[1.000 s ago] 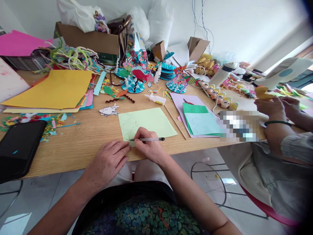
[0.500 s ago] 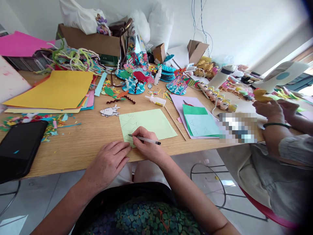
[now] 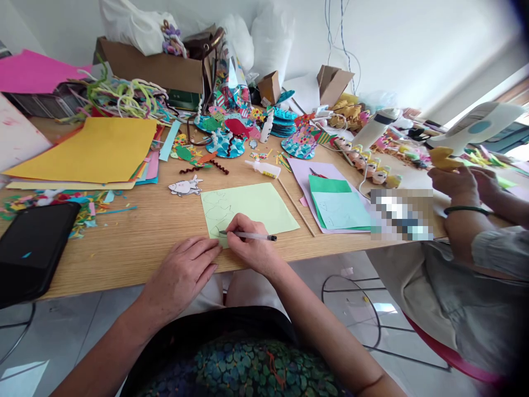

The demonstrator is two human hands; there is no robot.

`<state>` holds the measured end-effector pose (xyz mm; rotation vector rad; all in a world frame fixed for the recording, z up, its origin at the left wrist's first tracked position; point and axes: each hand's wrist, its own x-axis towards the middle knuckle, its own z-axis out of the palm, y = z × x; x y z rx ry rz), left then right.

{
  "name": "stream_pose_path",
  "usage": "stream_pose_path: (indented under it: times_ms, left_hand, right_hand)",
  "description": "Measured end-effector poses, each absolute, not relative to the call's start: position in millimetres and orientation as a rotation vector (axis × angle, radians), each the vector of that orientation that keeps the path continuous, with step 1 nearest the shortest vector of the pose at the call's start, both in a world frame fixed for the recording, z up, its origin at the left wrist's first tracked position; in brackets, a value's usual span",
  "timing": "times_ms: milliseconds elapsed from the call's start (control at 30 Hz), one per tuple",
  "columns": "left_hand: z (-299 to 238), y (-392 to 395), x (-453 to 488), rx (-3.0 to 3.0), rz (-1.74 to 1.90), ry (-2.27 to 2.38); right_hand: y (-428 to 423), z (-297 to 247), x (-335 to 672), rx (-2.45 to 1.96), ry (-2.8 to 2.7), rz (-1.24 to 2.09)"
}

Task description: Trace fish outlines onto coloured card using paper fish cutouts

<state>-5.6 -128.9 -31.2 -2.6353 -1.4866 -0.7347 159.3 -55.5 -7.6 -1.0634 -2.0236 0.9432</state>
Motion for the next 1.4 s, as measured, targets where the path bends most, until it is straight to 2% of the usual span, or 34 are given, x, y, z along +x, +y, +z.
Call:
stream_pose_path:
  times_ms: [1400]
  left_hand:
    - [-30.7,-128.5,-5.5,-2.654,-0.763,-1.520]
  right_hand:
    - [-55.8,-8.1,162.8,-1.034,-1.970,1.040]
